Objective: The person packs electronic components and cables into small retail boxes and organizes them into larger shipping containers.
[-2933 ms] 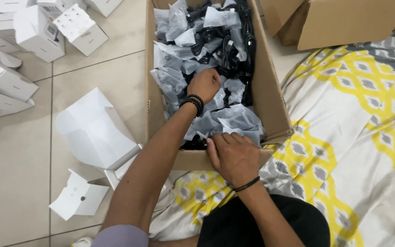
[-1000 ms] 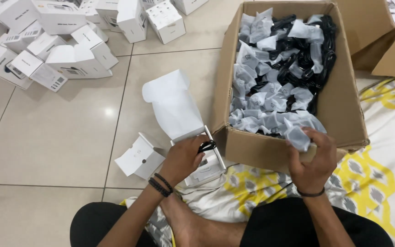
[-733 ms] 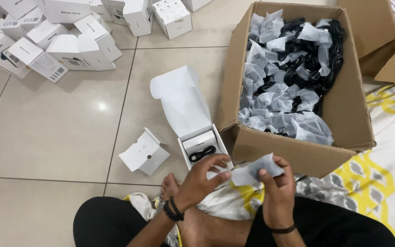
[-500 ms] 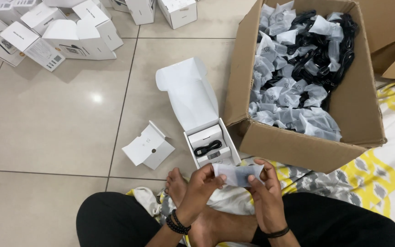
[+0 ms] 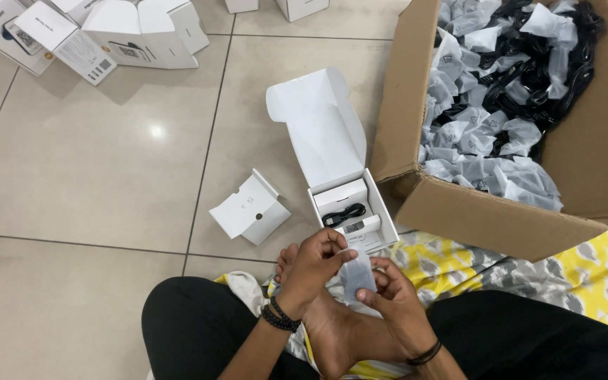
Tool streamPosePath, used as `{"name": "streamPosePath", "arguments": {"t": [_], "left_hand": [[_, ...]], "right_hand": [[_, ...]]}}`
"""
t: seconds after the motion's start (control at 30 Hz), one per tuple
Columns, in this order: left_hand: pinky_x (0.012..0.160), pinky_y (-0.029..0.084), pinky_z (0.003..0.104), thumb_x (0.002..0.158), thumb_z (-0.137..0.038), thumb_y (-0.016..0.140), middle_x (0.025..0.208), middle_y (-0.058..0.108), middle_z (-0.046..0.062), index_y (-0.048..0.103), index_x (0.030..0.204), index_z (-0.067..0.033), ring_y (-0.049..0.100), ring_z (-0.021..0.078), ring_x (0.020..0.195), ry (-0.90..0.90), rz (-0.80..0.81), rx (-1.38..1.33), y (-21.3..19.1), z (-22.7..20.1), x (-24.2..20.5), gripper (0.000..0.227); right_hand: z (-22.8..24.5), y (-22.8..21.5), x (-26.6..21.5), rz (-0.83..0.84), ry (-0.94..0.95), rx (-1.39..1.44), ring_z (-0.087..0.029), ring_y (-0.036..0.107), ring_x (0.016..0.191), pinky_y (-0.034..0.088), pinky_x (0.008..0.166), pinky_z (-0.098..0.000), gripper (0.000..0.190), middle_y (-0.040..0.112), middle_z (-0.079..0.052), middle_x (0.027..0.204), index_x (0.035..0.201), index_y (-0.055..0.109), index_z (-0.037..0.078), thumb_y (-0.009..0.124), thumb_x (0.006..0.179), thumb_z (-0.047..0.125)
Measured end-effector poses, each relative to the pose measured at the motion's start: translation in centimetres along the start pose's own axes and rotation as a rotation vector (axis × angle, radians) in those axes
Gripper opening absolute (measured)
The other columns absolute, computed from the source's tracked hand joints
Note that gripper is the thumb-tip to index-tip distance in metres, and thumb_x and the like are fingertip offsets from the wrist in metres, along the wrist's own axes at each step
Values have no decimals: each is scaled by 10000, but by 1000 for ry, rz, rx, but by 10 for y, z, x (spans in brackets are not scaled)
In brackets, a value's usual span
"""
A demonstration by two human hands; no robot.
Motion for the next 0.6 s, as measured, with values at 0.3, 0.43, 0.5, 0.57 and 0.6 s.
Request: {"name": "streamPosePath", "arguments": {"t": [0.3,0.43,0.5,0.57,0.6], "left_hand": [[741,555,300,910,-101,756,996,741,88,762,1037,0,684,182,812,181,-176,496,-21,-9,7,162],[998,476,448,803,-110,766,1266,615,182,715,1113,-9,564,349,1186,417,-330,934,-9,-53,1,330],[1153,344,505,842,-138,721,1514,394,230,637,1261,21,375,433,1400,407,-274,1152,-1,-50,6,456],[1157,327,516,837,-130,698,1559,325,249,609,1303,18,329,450,1430,375,-268,1162,-1,-43,14,497],[1162,311,526,832,-121,675,1603,255,268,582,1346,15,284,466,1460,338,-259,1173,-1,-37,18,540]], "right_hand": [[36,-7,45,-50,-24,-241,-108,679,949,567,854,-282,396,747,-51,1056,1254,668,-23,743,873,52],[42,-22,96,-95,19,-337,-122,695,854,588,770,-272,301,751,-70,990,1168,704,-50,738,915,110],[39,-28,118,-128,58,-355,-150,736,755,619,686,-272,292,748,-93,934,1129,687,-68,719,922,135],[41,-29,134,-167,85,-397,-165,737,716,622,652,-277,296,740,-108,908,1113,680,-76,727,924,147],[40,-33,141,-207,118,-436,-181,738,677,625,619,-282,304,732,-122,882,1097,672,-84,735,926,159]]}}
Point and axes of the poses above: each hand's wrist, its own x-axis towards the middle knuckle, its own y-axis out of the palm, z = x × y, the point moved 9 cm from there along x, towards the middle knuckle
